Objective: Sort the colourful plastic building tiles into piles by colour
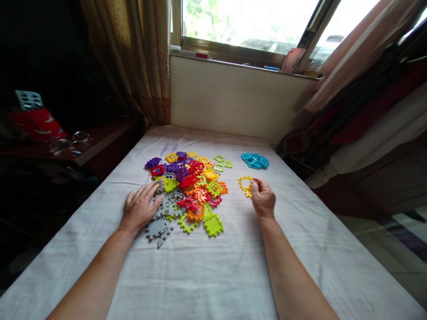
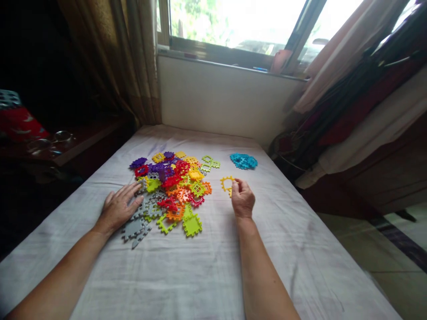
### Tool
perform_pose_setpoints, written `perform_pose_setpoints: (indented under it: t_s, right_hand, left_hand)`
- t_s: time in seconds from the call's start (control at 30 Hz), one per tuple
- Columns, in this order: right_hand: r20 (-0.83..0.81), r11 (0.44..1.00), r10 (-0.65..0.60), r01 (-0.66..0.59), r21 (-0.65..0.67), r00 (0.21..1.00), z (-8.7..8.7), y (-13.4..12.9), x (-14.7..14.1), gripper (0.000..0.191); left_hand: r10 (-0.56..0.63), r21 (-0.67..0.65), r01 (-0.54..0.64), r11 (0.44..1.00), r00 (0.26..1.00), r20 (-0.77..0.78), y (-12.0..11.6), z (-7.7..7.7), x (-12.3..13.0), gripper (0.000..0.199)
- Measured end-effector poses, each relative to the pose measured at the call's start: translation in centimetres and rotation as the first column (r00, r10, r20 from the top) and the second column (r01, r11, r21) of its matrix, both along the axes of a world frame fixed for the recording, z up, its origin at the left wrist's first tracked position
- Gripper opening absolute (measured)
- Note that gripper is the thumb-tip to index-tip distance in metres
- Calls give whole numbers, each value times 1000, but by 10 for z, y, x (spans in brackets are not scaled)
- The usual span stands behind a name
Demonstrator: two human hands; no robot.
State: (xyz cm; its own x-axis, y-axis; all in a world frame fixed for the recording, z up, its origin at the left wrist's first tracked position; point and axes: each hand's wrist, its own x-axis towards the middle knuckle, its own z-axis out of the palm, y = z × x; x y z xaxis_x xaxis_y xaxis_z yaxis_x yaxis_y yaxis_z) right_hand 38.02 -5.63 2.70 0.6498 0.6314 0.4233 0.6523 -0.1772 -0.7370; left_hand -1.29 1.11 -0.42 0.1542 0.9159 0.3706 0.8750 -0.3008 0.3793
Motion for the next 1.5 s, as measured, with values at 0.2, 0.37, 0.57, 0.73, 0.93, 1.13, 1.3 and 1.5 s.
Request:
perform_pose_setpoints:
  t_s: [0.2,0.37,0.57,0.73,0.93,1.13,1.3,1.5]
  right_hand:
    - [78,956,-261,269,-114,962,-27,-8,50,40]
    - [195,965,-230,250,-81,953,-40,-2,49,44]
    - [174,975,-173,193,-111,970,-47,0,53,40]
    - [198,980,-185,195,-33,963,-51,2,54,38]
    - [236,985,-169,157,68,957,-51,2,51,33]
    - [329,986,-98,46,160,939,-33,3,29,28]
    - [428,958,87,-193,212,900,-3,6,-14,24]
    - [303,787,574,-615,52,761,18,-3,-90,24]
  left_hand:
    - [5,76,-4,997,1000,-2,-3,5,2,40]
    - [51,139,-48,989,999,-15,-11,17,3,31]
    - [115,158,-114,981,993,7,-7,18,-5,31]
    - [63,46,-61,997,997,-37,-6,17,0,37]
    - [24,-41,-27,999,998,-65,-14,23,10,27]
    - [-20,206,7,979,998,59,-17,31,8,18]
    - [-119,289,31,957,949,292,-17,41,9,25]
    - [-196,163,126,979,811,552,-33,48,27,35]
